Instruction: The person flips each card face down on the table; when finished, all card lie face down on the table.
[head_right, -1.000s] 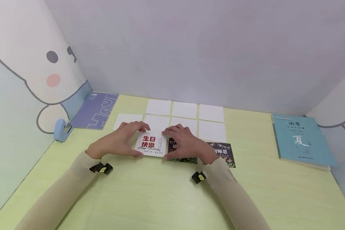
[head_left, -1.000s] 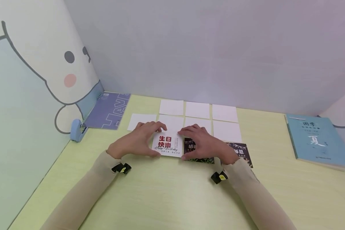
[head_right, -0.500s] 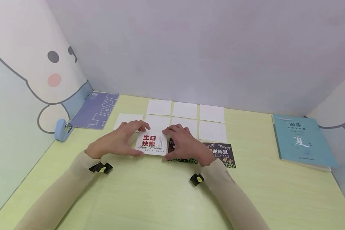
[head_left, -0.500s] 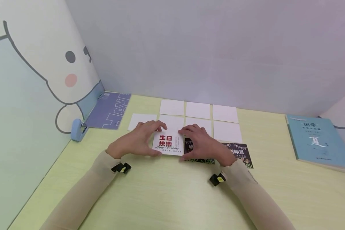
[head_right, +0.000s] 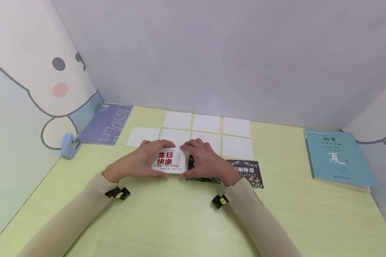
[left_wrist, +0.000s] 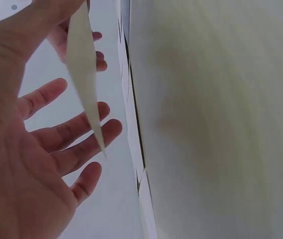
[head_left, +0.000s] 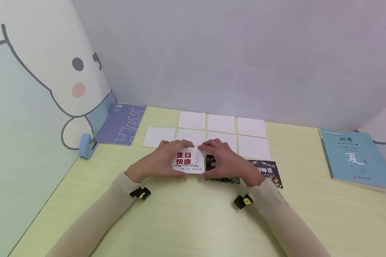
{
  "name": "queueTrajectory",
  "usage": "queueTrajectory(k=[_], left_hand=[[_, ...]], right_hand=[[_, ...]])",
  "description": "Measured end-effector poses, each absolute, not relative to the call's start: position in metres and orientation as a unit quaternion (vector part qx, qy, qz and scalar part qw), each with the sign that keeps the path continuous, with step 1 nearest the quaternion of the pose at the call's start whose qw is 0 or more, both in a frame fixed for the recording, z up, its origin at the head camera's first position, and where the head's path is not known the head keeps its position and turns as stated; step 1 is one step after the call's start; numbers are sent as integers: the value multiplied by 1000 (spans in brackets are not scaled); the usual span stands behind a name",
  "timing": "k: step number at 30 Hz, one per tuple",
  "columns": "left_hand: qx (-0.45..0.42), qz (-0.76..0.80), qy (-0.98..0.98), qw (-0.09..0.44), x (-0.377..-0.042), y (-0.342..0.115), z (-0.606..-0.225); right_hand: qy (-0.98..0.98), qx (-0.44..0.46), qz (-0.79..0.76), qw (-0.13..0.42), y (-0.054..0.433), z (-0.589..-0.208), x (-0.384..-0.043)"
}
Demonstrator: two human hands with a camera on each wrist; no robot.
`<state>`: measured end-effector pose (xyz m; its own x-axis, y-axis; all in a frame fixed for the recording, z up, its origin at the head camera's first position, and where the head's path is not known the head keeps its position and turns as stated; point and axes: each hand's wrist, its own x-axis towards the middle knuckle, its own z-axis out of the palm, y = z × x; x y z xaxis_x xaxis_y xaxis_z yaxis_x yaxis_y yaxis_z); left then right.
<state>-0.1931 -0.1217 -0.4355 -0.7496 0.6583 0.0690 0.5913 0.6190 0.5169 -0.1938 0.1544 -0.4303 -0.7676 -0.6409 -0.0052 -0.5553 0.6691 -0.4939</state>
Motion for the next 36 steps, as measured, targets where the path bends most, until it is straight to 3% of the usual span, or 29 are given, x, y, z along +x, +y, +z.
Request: queueTrajectory(k=[9, 17, 25, 36], left_hand=[[349, 264, 898, 47, -192, -121, -438], [361, 281, 889, 12, -196, -127, -437], [397, 375, 837, -31, -198, -126, -431], [376, 504, 777, -21, -194, -123, -424]], right_hand=[[909, -315, -257, 93, 155, -430, -193], [902, -305, -298, 65, 163, -428, -197], [894, -307, -321, 62, 164, -424, -196], [889, -321, -320, 62, 156, -427, -191]])
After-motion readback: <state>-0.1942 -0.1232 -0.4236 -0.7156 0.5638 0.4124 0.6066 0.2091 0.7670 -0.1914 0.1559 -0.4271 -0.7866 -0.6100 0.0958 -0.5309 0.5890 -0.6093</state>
